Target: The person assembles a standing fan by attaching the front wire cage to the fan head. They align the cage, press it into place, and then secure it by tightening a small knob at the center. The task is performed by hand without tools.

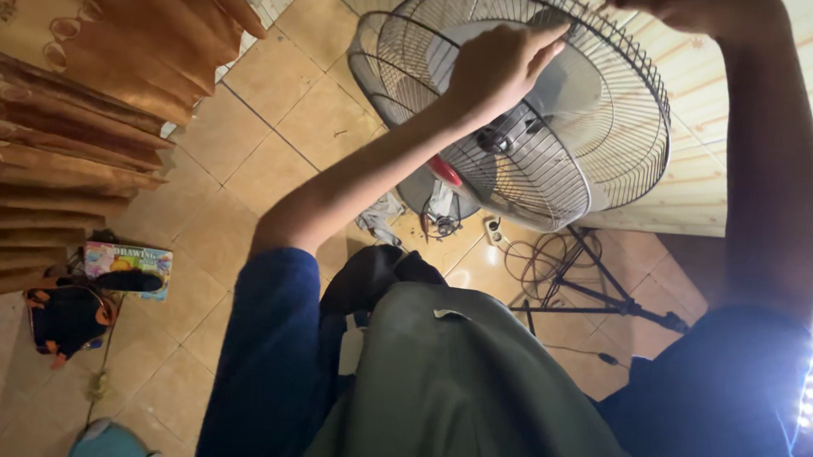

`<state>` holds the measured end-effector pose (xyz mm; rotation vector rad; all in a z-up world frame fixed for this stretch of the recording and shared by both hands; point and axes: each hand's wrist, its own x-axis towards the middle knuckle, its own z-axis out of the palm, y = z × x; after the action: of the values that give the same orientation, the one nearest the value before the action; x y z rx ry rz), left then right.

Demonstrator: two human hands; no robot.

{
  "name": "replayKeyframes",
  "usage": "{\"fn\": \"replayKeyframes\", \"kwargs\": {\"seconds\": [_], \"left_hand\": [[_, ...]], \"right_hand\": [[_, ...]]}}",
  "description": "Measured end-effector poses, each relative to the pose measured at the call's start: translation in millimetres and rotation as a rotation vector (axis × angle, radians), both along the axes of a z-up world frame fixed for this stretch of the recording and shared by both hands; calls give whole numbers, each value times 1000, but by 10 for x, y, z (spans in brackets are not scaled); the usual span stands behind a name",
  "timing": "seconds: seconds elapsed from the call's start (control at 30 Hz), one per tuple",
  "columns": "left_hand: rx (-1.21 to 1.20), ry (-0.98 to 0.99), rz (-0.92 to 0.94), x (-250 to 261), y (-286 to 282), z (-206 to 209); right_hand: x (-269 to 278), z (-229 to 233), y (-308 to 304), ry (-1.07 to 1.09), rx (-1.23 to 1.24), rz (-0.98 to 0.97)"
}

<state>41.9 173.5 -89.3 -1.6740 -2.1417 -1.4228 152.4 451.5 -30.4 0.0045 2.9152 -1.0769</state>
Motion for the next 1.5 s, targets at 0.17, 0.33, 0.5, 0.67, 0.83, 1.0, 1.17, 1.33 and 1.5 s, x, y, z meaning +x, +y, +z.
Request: {"fn": "replayKeyframes", "kwargs": {"seconds": [0.17, 0.33, 0.5, 0.67, 0.83, 1.0, 1.17, 1.33, 1.5], "left_hand": [[45, -30, 64, 46, 147, -137], [5, -74, 95, 94, 197, -164], [130, -94, 100, 97, 279, -222], [127, -146, 74, 65, 303, -268], [122, -94, 1, 14, 181, -332], [199, -145, -134, 85, -34, -237], [126, -137, -181, 64, -57, -86], [26, -78, -190, 0, -17, 99], [81, -98, -183, -79, -51, 371]], "right_hand": [[-26, 348, -362, -125, 57, -72], [22, 420, -504, -83, 216, -44], [52, 403, -541, -9, 266, 2], [30, 413, -644, -28, 211, -18], [116, 491, -758, 65, 227, -57], [213, 501, -939, 135, 153, -73], [353, 572, -1192, 334, 111, 39], [468, 642, -1610, 425, 163, -25], [487, 392, -1639, 656, 345, -68]]}}
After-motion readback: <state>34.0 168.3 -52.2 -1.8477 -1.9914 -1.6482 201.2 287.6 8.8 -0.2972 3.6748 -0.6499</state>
